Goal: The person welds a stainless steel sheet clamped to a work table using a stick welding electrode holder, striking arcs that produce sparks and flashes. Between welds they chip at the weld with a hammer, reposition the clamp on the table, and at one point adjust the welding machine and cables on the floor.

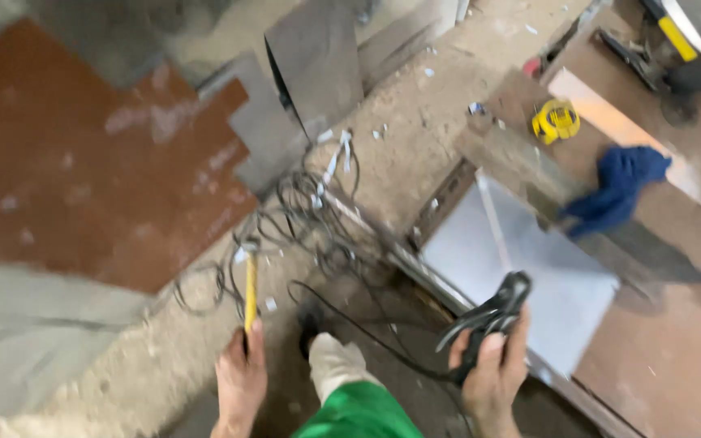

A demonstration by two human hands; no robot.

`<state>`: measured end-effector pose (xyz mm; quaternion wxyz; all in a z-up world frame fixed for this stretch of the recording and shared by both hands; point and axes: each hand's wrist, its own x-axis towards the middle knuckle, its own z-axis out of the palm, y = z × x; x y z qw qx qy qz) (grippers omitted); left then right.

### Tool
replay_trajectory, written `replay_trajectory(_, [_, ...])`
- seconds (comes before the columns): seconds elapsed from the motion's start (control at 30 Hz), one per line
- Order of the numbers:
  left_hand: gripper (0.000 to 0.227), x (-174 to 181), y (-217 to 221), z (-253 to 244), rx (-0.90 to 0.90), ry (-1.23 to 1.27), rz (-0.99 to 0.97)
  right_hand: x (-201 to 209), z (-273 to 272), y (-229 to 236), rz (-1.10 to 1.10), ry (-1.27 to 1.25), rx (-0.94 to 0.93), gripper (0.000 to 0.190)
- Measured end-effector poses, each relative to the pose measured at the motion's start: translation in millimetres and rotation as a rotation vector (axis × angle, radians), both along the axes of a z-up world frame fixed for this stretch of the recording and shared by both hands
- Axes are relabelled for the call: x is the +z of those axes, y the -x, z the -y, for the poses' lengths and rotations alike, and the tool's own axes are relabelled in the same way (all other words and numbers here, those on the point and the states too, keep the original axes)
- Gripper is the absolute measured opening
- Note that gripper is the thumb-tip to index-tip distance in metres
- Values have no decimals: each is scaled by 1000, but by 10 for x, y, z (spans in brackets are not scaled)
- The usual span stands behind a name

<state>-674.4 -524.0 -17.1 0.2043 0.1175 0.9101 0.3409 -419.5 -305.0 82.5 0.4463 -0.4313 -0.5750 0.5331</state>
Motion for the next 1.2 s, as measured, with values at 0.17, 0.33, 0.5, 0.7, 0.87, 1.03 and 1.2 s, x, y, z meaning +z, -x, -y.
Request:
replay_trajectory(0.17, [47,306,859,-386,-92,53,57,-301,-199,1002,-167,54,13,69])
replay_trajectory(0.33, [47,-113,1839,-653,-115,64,76,-191,-645,1847,-91,-14,46,63])
replay_trajectory(0.5, [51,-1074,3042,-1033,-190,200,-59,-212,-1074,2486,74,197,29,63])
replay_trajectory(0.7, [51,-1409,4398,-2275,-459,224,-163,-176,-1575,3238,78,504,-339,63])
replay_trajectory(0.87, [53,-528,4696,-3867,-706,190,24,-167,-1779,3584,23,523,-486,65])
replay_trajectory(1.03, [52,191,4338,-5458,-865,355,150,-133,-2120,3847,-106,495,-631,66])
replay_trajectory(1.2, [41,288,3793,-6757,-1229,97,158,-38,-2810,4006,-276,609,-961,72])
